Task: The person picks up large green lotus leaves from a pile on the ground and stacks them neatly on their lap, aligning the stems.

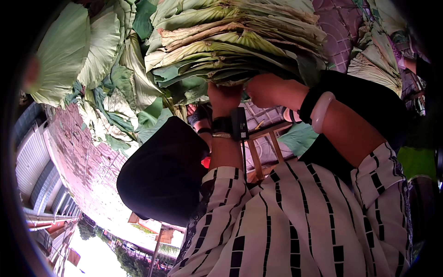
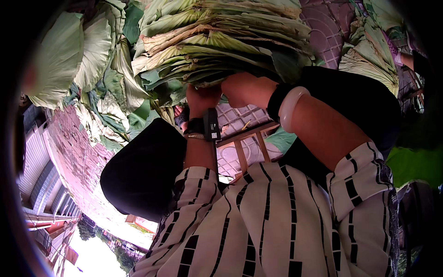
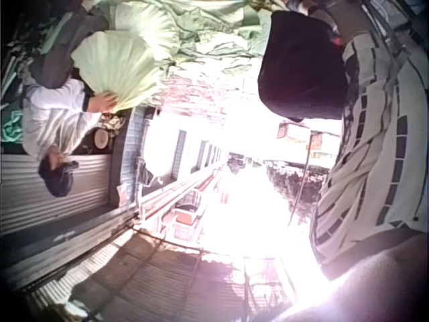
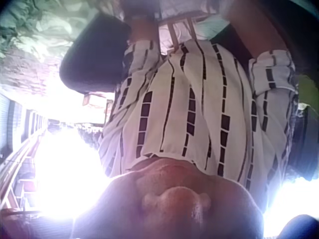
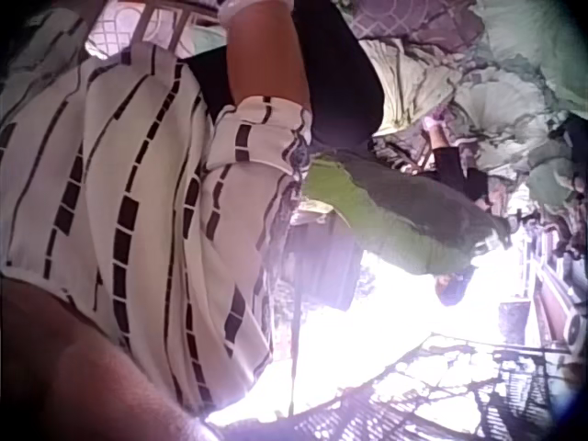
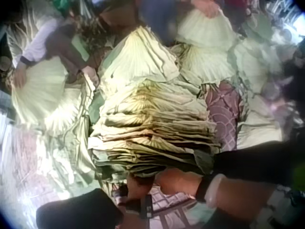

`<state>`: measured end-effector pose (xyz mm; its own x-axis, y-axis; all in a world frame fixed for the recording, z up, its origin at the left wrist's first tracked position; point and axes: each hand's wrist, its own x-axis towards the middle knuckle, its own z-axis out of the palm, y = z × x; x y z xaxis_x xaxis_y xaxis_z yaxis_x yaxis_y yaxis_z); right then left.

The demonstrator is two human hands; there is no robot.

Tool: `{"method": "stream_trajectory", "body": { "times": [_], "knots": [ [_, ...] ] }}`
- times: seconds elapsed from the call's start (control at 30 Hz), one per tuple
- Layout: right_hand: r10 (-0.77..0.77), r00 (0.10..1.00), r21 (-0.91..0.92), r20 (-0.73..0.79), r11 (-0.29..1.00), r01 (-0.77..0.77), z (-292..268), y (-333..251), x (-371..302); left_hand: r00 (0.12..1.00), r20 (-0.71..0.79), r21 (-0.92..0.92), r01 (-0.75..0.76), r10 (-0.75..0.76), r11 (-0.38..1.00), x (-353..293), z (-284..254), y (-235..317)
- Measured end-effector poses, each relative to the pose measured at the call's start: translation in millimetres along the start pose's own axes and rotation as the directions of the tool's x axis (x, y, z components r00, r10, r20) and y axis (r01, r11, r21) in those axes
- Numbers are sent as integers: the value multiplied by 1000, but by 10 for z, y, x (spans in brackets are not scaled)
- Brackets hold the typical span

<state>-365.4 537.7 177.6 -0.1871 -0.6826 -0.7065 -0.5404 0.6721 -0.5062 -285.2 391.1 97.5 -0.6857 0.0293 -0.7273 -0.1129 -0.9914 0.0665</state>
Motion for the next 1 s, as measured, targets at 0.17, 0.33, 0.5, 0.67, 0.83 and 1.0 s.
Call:
{"method": "stream_trajectory", "body": {
  "times": [0.17,0.33,0.5,0.67,0.83,1.0],
  "knots": [
    [40,979,46,-198,998,-32,323,241,78,982,-186,-68,25,-38,997,-60,262,78],
    [118,943,121,-310,989,-84,222,449,146,976,-216,-32,0,-6,999,-35,268,-27],
    [78,965,157,-252,987,-39,96,282,94,965,-261,143,16,22,990,-6,-671,30],
    [66,950,162,-304,987,-16,109,332,43,942,-260,700,32,213,713,-138,-1216,-148],
    [63,951,155,-303,988,-16,133,348,49,895,-411,494,60,172,867,-49,-1275,-141],
    [23,927,136,-374,990,31,62,242,40,909,-291,637,-49,299,770,-62,-1422,61]
  ]
}}
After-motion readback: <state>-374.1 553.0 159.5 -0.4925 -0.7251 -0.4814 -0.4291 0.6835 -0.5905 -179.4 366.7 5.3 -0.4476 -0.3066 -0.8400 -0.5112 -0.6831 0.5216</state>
